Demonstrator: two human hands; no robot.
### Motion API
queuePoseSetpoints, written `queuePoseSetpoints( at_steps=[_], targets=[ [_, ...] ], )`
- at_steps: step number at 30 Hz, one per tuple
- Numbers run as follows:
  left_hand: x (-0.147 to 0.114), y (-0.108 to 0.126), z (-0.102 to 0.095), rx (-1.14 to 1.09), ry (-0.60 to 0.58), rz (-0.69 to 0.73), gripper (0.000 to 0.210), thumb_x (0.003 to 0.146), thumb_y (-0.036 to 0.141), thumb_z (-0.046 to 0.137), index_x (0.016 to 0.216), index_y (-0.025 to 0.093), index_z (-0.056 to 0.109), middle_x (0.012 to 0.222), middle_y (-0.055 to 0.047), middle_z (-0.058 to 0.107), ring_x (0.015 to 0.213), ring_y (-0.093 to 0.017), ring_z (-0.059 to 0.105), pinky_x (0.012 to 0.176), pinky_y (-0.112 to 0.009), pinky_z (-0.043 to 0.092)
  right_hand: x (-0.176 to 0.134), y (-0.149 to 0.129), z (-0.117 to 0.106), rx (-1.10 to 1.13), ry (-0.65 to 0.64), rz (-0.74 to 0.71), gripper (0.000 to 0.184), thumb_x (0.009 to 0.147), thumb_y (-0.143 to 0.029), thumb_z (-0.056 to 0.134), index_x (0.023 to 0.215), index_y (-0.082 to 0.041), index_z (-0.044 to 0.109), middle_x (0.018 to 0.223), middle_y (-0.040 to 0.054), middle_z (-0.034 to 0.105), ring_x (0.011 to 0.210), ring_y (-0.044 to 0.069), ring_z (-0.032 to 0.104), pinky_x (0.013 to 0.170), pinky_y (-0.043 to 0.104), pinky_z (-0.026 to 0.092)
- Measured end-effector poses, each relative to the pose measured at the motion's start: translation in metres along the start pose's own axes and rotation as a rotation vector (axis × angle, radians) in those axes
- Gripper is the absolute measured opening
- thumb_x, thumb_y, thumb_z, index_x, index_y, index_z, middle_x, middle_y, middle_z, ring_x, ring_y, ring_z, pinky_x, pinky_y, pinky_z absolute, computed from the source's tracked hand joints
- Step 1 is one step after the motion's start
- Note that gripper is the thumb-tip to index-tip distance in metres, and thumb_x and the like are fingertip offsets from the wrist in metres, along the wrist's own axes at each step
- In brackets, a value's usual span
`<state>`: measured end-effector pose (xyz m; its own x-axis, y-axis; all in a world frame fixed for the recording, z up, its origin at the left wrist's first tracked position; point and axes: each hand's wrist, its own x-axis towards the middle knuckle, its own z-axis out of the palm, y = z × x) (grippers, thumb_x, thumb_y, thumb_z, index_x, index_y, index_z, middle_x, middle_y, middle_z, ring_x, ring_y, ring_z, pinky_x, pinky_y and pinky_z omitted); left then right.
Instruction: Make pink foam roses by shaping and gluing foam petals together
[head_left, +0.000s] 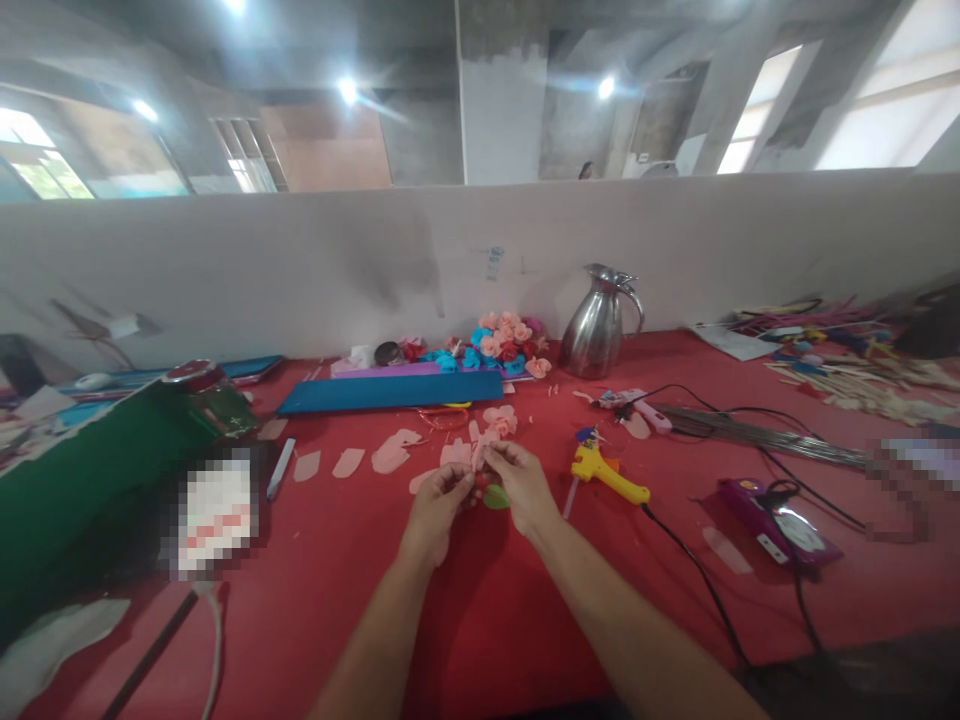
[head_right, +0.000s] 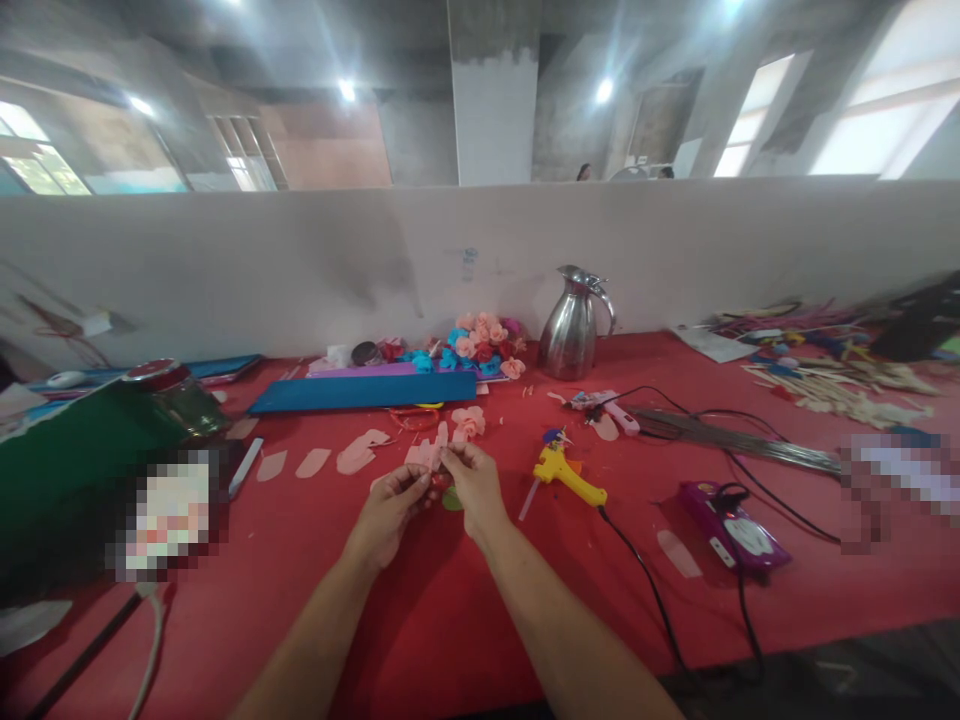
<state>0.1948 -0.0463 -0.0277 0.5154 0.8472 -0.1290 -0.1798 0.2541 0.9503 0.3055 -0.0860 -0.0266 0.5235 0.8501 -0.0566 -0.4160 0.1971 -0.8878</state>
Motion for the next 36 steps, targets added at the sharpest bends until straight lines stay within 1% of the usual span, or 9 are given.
queuePoseSetpoints(
  at_steps=[6,14,19,23,26,28,30,33,36],
  targets=[
    [0.0,-0.001,-0.001,0.019,-0.005,0.009,0.024,0.061,0.031,0.074,0.073,0.014,0.062,0.066,0.0,0.061,0.057,-0.009,0.054,0.059,-0.022,0.043,0.0,0.002,-0.001,-0.005,-0.01,-0.019,0.021,0.064,-0.036,0.069,0.07,-0.016,0.064,0.063,-0.0014,0.061,0.058,0.01,0.053,0.057,0.022,0.04],
    [0.002,-0.003,-0.002,0.006,0.021,0.028,0.028,0.06,0.031,0.074,0.08,0.014,0.064,0.073,-0.002,0.063,0.059,-0.01,0.056,0.061,-0.024,0.044,-0.001,0.002,-0.001,-0.042,-0.014,-0.056,0.019,0.068,-0.034,0.066,0.073,-0.016,0.064,0.068,0.0007,0.064,0.063,0.012,0.055,0.062,0.024,0.043],
    [0.002,-0.003,-0.002,0.033,0.026,0.033,0.024,0.061,0.032,0.074,0.075,0.014,0.064,0.069,-0.001,0.062,0.059,-0.01,0.055,0.061,-0.023,0.043,0.0,0.003,-0.001,-0.073,0.003,-0.095,0.02,0.067,-0.035,0.066,0.075,-0.017,0.064,0.068,-0.0008,0.063,0.064,0.012,0.055,0.063,0.024,0.042],
    [0.001,-0.001,-0.001,-0.024,0.051,0.047,0.025,0.058,0.031,0.076,0.073,0.016,0.063,0.065,0.002,0.06,0.058,-0.01,0.054,0.061,-0.023,0.043,-0.001,0.001,0.001,-0.075,0.041,-0.105,0.023,0.066,-0.033,0.064,0.085,-0.019,0.062,0.076,-0.0009,0.063,0.066,0.013,0.056,0.064,0.025,0.042],
    [0.001,-0.001,-0.001,-0.081,0.072,0.099,0.023,0.06,0.03,0.076,0.075,0.016,0.065,0.072,0.0,0.062,0.067,-0.011,0.056,0.068,-0.023,0.043,-0.005,0.001,0.003,-0.122,0.067,-0.093,0.013,0.065,-0.024,0.059,0.077,-0.02,0.058,0.072,-0.0028,0.06,0.063,0.011,0.053,0.06,0.024,0.04],
    [0.001,0.0,-0.003,-0.128,0.083,0.125,0.022,0.061,0.029,0.075,0.077,0.016,0.066,0.078,-0.001,0.064,0.076,-0.013,0.058,0.074,-0.024,0.042,-0.009,0.002,0.004,-0.183,0.023,-0.054,0.009,0.063,-0.02,0.058,0.071,-0.02,0.056,0.069,-0.0033,0.058,0.064,0.012,0.052,0.06,0.023,0.039],
    [0.002,0.0,-0.004,-0.182,0.086,0.121,0.022,0.062,0.028,0.075,0.078,0.017,0.066,0.081,-0.002,0.066,0.08,-0.014,0.058,0.078,-0.025,0.042,-0.012,0.004,0.006,-0.236,-0.079,-0.031,0.01,0.063,-0.02,0.06,0.073,-0.019,0.058,0.073,-0.0021,0.06,0.069,0.013,0.053,0.065,0.025,0.041],
    [0.003,0.0,-0.006,-0.239,0.087,0.105,0.021,0.062,0.026,0.076,0.078,0.017,0.066,0.079,-0.001,0.066,0.079,-0.013,0.058,0.078,-0.025,0.042,-0.013,0.006,0.007,-0.285,-0.183,-0.072,0.015,0.067,-0.027,0.062,0.08,-0.019,0.062,0.08,0.0007,0.063,0.077,0.015,0.055,0.075,0.029,0.041],
    [0.002,0.0,-0.007,-0.261,0.084,0.109,0.019,0.061,0.023,0.076,0.077,0.017,0.067,0.077,0.0,0.066,0.078,-0.012,0.058,0.078,-0.024,0.042,-0.012,0.007,0.006,-0.318,-0.218,-0.103,0.017,0.071,-0.033,0.061,0.079,-0.018,0.063,0.078,0.0013,0.063,0.076,0.015,0.054,0.075,0.029,0.041]
  ],
)
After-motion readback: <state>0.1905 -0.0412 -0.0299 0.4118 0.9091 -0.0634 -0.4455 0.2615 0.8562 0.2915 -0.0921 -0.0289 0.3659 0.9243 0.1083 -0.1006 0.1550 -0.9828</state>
